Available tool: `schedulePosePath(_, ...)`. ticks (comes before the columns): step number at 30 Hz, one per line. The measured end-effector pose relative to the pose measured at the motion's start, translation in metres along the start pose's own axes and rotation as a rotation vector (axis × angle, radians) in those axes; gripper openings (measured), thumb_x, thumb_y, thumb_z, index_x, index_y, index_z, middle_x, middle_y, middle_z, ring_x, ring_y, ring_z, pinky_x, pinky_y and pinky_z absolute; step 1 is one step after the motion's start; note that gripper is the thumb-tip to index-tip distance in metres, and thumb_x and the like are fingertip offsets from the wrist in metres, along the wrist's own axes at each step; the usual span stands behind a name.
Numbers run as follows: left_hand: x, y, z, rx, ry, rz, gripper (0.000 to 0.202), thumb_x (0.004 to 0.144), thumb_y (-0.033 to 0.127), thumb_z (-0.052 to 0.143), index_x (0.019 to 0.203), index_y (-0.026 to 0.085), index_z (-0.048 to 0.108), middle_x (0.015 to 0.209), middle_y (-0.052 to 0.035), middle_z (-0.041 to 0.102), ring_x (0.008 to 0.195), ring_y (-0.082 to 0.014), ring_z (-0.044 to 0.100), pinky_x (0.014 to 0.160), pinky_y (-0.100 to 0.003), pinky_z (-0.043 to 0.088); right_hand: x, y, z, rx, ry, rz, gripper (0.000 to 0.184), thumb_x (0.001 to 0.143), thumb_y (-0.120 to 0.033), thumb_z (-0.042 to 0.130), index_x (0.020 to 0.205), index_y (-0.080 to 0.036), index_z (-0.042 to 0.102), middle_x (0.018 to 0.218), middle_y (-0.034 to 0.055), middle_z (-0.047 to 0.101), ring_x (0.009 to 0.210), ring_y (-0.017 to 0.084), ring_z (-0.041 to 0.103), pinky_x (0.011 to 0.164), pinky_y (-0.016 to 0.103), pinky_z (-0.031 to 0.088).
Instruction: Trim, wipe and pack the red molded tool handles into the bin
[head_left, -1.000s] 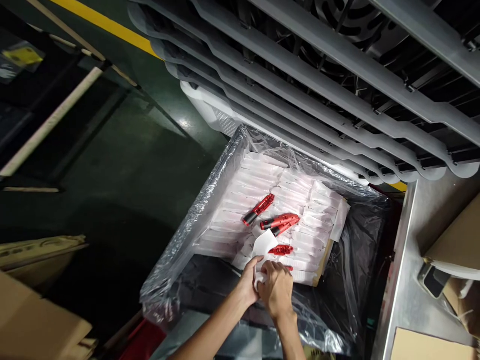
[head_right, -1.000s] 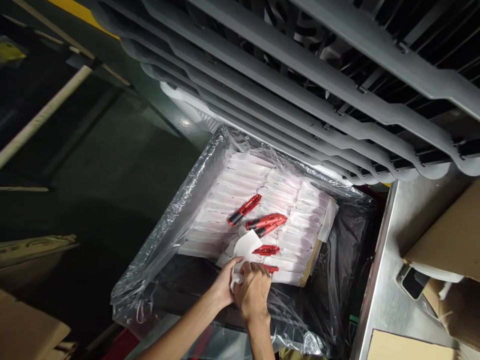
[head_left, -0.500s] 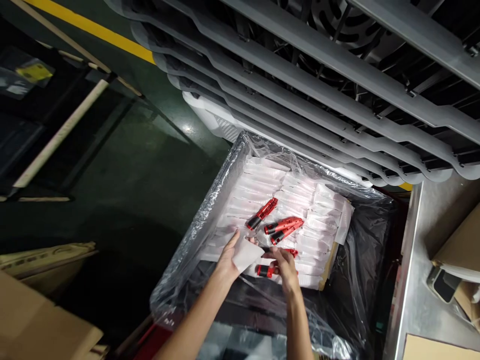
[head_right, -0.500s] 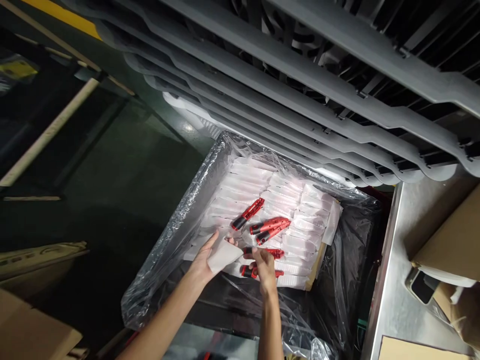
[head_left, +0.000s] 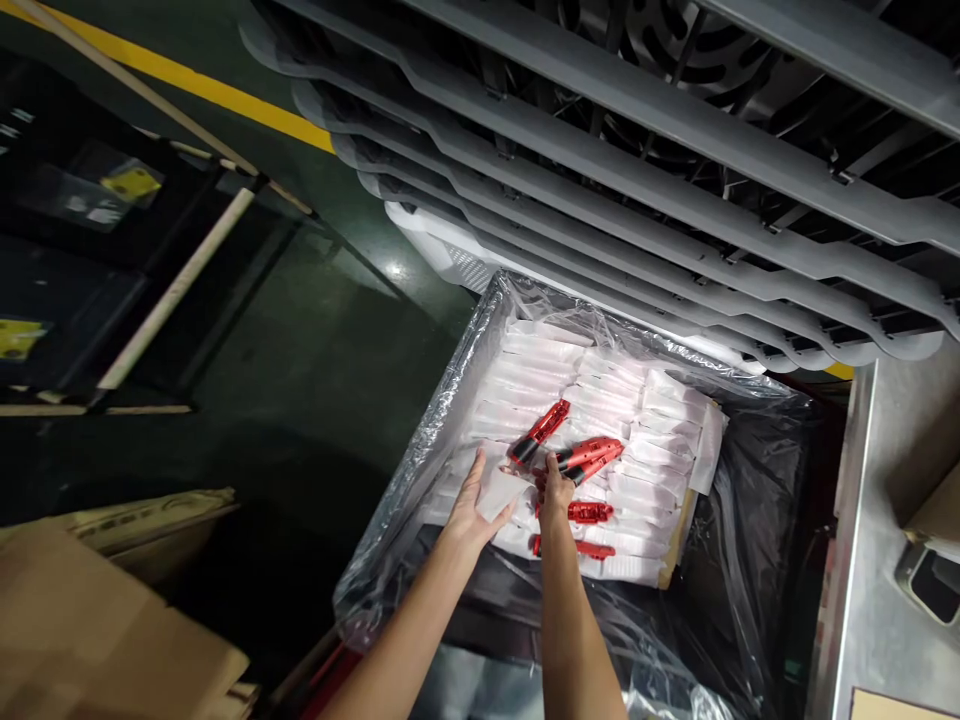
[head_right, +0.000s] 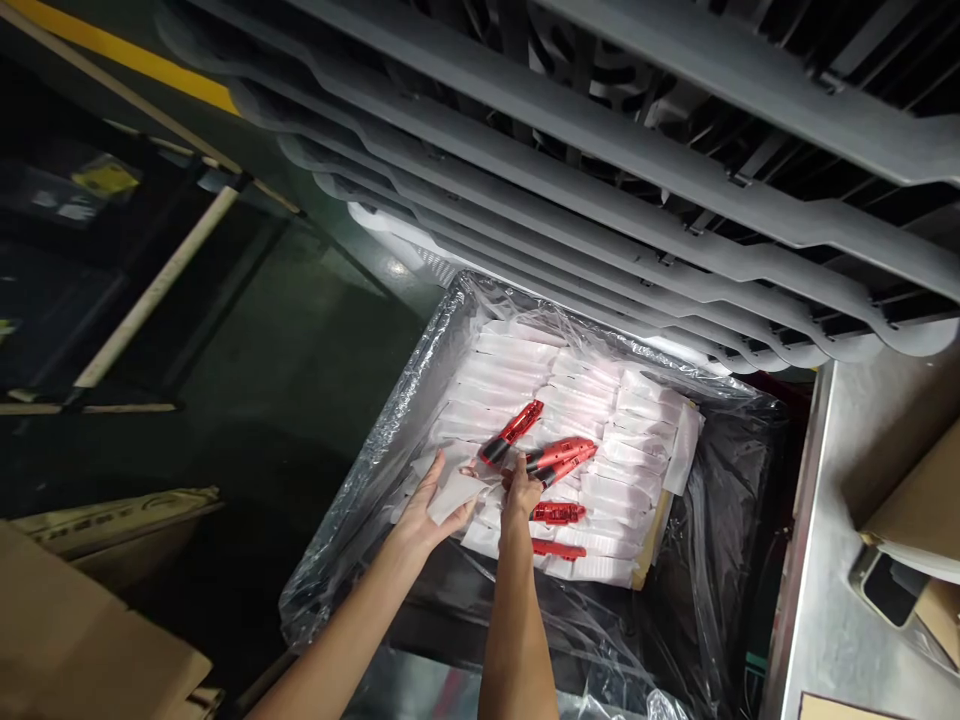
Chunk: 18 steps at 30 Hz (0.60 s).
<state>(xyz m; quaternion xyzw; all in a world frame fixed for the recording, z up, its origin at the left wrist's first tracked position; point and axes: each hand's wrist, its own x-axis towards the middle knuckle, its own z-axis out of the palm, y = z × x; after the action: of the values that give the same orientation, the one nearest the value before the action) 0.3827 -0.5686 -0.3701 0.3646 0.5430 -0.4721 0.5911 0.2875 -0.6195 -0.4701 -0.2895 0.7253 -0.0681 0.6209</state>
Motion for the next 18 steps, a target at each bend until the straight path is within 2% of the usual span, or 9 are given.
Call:
schedulePosePath(2, 0.004, 0.0, 0.003, -0.004, -0.001, 0.002, 0.028, 0.096, 0.037, 0.057, 0.078, 0.016, 0.059, 0.057, 0.0009, 0.062, 0.046, -0.0116, 0.06, 0.048, -0.02, 0.052, -0.017, -0.003, -0.011, -0.034, -0.014, -0.004, 0.04, 0.097, -0.052, 0.053, 0.09, -0.014, 0.064, 0.073, -0.0015, 0.064, 0.054, 0.009, 0.057, 0.052, 0.023, 0.048)
schedulePosePath(4, 0.008, -0.001, 0.006, 0.004, 0.0, -0.008, 0.028, 0.096, 0.037, 0.056, 0.078, 0.016, 0.058, 0.057, 0.001, 0.061, 0.046, -0.012, 0.06, 0.048, -0.021, 0.053, -0.045, -0.005, -0.031, -0.072, -0.052, -0.043, 0.048, 0.093, -0.059, 0.052, 0.078, -0.015, 0.064, 0.063, -0.0011, 0.062, 0.049, 0.011, 0.053, 0.048, 0.024, 0.042)
schedulePosePath(6, 0.011, -0.004, 0.009, 0.023, 0.001, -0.023, 0.026, 0.096, 0.036, 0.056, 0.079, 0.016, 0.058, 0.057, 0.0005, 0.062, 0.047, -0.0132, 0.061, 0.047, -0.022, 0.054, -0.08, -0.006, -0.062, -0.116, -0.109, -0.123, 0.051, 0.083, -0.065, 0.059, 0.066, -0.017, 0.062, 0.053, -0.0016, 0.058, 0.048, 0.013, 0.049, 0.048, 0.026, 0.038)
schedulePosePath(10, 0.015, -0.016, 0.017, 0.076, -0.037, -0.036, 0.015, 0.093, 0.026, 0.059, 0.085, 0.014, 0.061, 0.062, -0.0014, 0.066, 0.05, -0.0157, 0.065, 0.05, -0.025, 0.056, -0.139, -0.005, -0.129, -0.206, -0.158, -0.24, 0.046, 0.065, -0.059, 0.08, 0.056, -0.019, 0.059, 0.048, -0.0049, 0.05, 0.051, 0.01, 0.039, 0.053, 0.025, 0.031)
schedulePosePath(12, 0.015, -0.024, 0.022, 0.104, -0.074, -0.04, 0.009, 0.09, 0.014, 0.057, 0.094, 0.011, 0.065, 0.069, -0.0037, 0.07, 0.056, -0.0166, 0.069, 0.058, -0.026, 0.059, -0.15, -0.004, -0.15, -0.211, -0.171, -0.242, 0.047, 0.065, -0.06, 0.079, 0.054, -0.019, 0.058, 0.049, -0.0044, 0.05, 0.051, 0.01, 0.038, 0.054, 0.026, 0.03)
schedulePosePath(14, 0.015, -0.031, 0.026, 0.14, -0.107, -0.051, 0.02, 0.088, 0.005, 0.055, 0.104, 0.009, 0.066, 0.079, -0.006, 0.074, 0.065, -0.0171, 0.072, 0.067, -0.028, 0.06, -0.148, -0.005, -0.16, -0.177, -0.204, -0.215, 0.052, 0.068, -0.065, 0.075, 0.052, -0.019, 0.055, 0.047, -0.003, 0.05, 0.05, 0.011, 0.039, 0.053, 0.026, 0.03)
schedulePosePath(16, 0.016, -0.036, 0.03, 0.182, -0.122, -0.057, 0.022, 0.09, 0.008, 0.056, 0.11, 0.01, 0.066, 0.089, -0.0065, 0.075, 0.073, -0.0168, 0.072, 0.073, -0.03, 0.06, -0.143, -0.007, -0.163, -0.101, -0.24, -0.176, 0.058, 0.07, -0.072, 0.069, 0.053, -0.019, 0.054, 0.045, -0.0028, 0.048, 0.047, 0.01, 0.038, 0.051, 0.025, 0.029)
schedulePosePath(18, 0.017, -0.039, 0.032, 0.228, -0.111, -0.06, 0.02, 0.094, 0.019, 0.06, 0.113, 0.013, 0.065, 0.098, -0.0058, 0.073, 0.079, -0.0158, 0.071, 0.075, -0.032, 0.06, -0.143, -0.008, -0.164, -0.01, -0.265, -0.142, 0.064, 0.071, -0.082, 0.056, 0.057, -0.02, 0.055, 0.043, -0.0051, 0.041, 0.043, 0.009, 0.033, 0.046, 0.024, 0.028)
